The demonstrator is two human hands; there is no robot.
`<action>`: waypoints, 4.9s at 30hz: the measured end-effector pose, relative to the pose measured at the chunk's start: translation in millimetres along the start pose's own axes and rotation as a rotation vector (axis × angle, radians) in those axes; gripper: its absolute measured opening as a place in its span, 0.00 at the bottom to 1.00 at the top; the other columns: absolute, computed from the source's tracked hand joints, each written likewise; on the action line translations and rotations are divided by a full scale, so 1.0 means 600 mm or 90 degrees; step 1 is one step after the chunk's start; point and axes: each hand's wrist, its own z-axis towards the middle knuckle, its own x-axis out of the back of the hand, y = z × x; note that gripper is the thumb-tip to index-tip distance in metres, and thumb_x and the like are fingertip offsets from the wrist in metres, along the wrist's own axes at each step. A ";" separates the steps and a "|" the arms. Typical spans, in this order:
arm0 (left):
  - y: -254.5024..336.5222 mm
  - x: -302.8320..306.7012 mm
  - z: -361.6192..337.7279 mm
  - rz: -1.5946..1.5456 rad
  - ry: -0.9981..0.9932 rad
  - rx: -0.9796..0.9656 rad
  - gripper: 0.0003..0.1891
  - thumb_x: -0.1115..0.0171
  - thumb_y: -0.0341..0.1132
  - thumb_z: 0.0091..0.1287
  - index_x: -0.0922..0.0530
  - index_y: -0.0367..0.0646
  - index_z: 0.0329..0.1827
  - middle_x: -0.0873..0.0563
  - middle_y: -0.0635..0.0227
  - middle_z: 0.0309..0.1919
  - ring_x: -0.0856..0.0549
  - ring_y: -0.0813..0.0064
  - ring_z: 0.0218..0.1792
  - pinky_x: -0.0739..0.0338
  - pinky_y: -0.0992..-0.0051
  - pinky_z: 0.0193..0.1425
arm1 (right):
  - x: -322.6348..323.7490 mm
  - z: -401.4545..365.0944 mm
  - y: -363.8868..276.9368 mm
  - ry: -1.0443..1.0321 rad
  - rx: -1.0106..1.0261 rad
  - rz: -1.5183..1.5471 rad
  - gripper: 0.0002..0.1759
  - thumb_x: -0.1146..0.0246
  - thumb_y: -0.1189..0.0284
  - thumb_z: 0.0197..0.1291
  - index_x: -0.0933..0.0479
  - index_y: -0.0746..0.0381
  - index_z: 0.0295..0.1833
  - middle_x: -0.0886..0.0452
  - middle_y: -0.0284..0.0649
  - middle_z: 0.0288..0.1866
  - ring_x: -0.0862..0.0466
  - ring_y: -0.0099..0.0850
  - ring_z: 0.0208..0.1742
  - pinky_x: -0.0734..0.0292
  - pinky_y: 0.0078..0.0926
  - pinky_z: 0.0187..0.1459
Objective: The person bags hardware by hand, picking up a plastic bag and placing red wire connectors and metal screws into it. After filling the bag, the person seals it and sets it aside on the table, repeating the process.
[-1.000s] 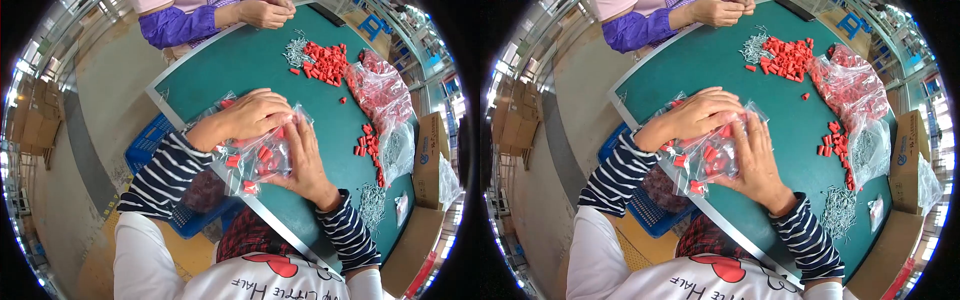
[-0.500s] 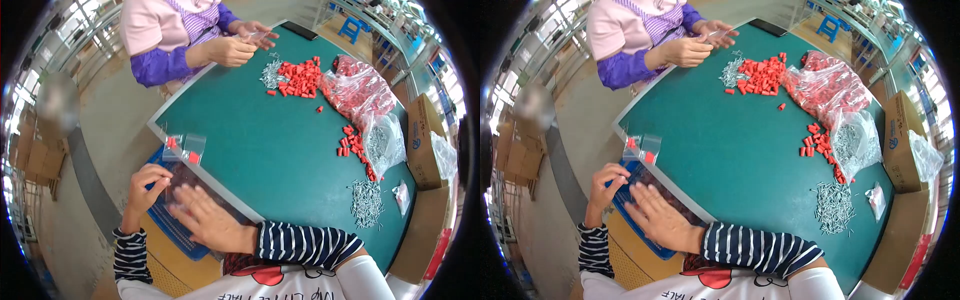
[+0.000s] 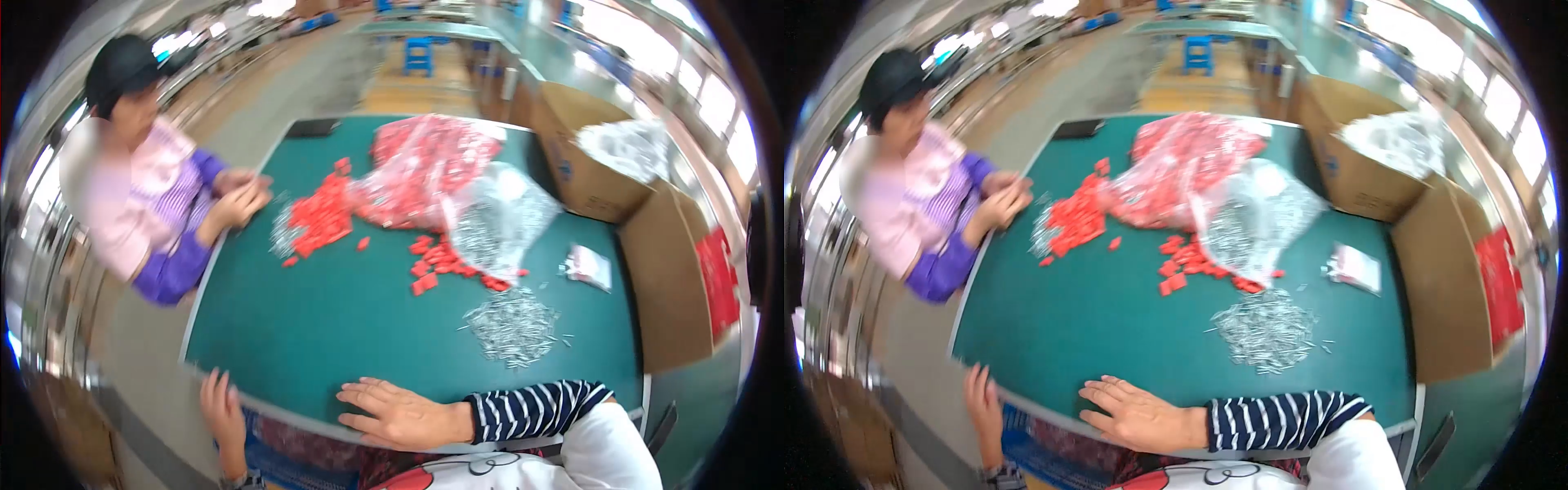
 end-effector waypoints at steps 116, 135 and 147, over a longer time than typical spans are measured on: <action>0.627 -0.414 0.549 -0.196 -0.067 -0.484 0.15 0.46 0.25 0.61 0.20 0.37 0.51 0.18 0.58 0.52 0.21 0.55 0.55 0.23 0.59 0.58 | 0.544 0.175 0.438 0.415 -0.266 -0.135 0.08 0.38 0.74 0.67 0.21 0.66 0.35 0.23 0.29 0.27 0.26 0.18 0.28 0.34 0.17 0.30; 0.500 -0.437 0.665 0.136 -0.169 -0.414 0.17 0.47 0.41 0.71 0.19 0.41 0.55 0.15 0.58 0.53 0.18 0.55 0.57 0.25 0.54 0.59 | 0.524 0.189 0.391 0.484 -0.307 -0.054 0.07 0.39 0.76 0.67 0.21 0.67 0.35 0.22 0.31 0.28 0.25 0.19 0.27 0.32 0.14 0.29; 0.510 -0.374 0.659 -0.021 -0.176 -0.405 0.13 0.45 0.34 0.66 0.15 0.45 0.48 0.13 0.57 0.44 0.15 0.52 0.49 0.21 0.57 0.54 | 0.563 0.193 0.403 0.502 -0.382 -0.284 0.07 0.37 0.71 0.64 0.20 0.62 0.35 0.22 0.31 0.26 0.27 0.19 0.25 0.35 0.17 0.27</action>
